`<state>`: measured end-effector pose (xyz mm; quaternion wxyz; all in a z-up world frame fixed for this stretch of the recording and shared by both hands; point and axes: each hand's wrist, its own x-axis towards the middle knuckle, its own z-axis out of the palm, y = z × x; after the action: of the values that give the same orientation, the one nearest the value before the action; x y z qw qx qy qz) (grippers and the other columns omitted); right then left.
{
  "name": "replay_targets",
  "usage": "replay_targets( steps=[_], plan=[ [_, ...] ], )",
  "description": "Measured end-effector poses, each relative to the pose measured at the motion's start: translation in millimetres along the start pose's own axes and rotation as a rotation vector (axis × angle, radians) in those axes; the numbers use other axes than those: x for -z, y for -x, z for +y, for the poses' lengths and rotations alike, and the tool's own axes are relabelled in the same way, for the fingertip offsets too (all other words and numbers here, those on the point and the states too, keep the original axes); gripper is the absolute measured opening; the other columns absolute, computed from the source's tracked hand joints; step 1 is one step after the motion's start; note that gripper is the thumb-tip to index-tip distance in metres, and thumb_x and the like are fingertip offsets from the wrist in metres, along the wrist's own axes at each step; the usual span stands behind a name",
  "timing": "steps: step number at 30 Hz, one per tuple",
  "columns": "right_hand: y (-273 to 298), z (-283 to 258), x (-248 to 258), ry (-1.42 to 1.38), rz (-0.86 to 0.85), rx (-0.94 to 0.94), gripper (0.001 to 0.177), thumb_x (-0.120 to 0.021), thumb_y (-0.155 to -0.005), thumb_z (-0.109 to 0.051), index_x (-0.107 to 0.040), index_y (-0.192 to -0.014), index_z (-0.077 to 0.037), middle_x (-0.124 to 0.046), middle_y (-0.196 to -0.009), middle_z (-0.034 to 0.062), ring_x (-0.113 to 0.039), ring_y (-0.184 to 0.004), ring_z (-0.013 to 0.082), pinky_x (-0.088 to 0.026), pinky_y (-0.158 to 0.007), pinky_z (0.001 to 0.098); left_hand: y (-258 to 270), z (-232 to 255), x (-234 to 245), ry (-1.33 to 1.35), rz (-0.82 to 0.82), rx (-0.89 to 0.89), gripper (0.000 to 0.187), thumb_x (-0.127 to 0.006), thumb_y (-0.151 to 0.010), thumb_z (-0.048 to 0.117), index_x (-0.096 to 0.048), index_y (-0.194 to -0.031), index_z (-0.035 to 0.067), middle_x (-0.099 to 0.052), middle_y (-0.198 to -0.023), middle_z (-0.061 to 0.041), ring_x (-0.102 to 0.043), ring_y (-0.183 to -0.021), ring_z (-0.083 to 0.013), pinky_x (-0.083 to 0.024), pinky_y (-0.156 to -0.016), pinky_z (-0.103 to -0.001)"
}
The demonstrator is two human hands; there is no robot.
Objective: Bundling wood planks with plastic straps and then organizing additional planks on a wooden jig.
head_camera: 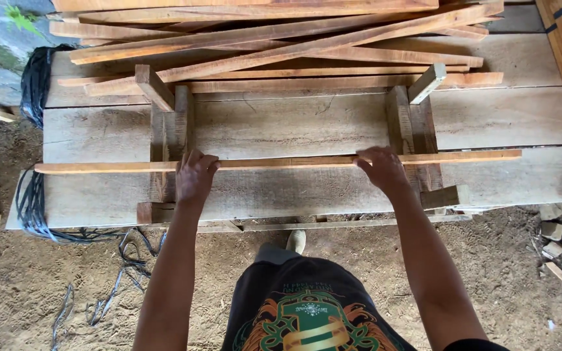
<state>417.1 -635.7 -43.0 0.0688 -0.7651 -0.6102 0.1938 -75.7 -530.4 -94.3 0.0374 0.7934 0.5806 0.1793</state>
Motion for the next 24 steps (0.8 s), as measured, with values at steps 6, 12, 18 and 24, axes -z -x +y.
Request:
replay_targets(
  steps=[6,12,18,24],
  plan=[
    [4.2,24.4,-30.7,0.002,0.190,0.079,0.033,-0.063,-0.098,-0.056,-0.074,-0.124,-0.039,-0.075,-0.125,-0.0025,-0.067,-0.125,0.0269,-0.051,-0.111,0.0475,14.8,-26.0,-49.9,0.083,0.012,0.020,0.015,-0.073,-0.095,0.037,-0.073,-0.108,0.028,-0.069,-0.109,0.003,-0.070,-0.108,-0.0225,-0.047,-0.109,-0.047],
    [44.4,14.2,-59.5,0.102,0.273,-0.006,0.036,-0.064,-0.098,-0.046,-0.070,-0.131,-0.032,-0.065,-0.145,-0.0015,-0.067,-0.124,0.0310,-0.062,-0.093,0.0568,54.3,27.0,11.0,-0.059,0.224,-0.135,0.008,-0.072,-0.096,0.025,-0.071,-0.103,0.022,-0.068,-0.097,-0.002,-0.070,-0.099,-0.0265,-0.056,-0.090,-0.042],
    [18.7,6.9,-25.6,0.187,0.097,0.011,0.050,-0.075,-0.090,-0.032,-0.065,-0.138,-0.039,-0.072,-0.130,0.0005,-0.067,-0.123,0.0298,-0.058,-0.101,0.0504,25.1,5.7,12.9,-0.017,-0.037,-0.089,0.030,-0.082,-0.082,0.023,-0.076,-0.111,0.024,-0.069,-0.099,-0.001,-0.071,-0.093,-0.0270,-0.062,-0.077,-0.045],
    [17.9,17.9,-46.9,0.153,0.084,-0.100,0.035,-0.072,-0.091,-0.038,-0.072,-0.126,-0.039,-0.073,-0.125,-0.0060,-0.067,-0.122,0.0244,-0.058,-0.101,0.0460,30.5,-11.6,-7.9,-0.097,-0.100,-0.063,0.029,-0.083,-0.082,0.033,-0.066,-0.104,0.031,-0.071,-0.098,0.004,-0.073,-0.102,-0.0218,-0.053,-0.099,-0.040]
  ],
)
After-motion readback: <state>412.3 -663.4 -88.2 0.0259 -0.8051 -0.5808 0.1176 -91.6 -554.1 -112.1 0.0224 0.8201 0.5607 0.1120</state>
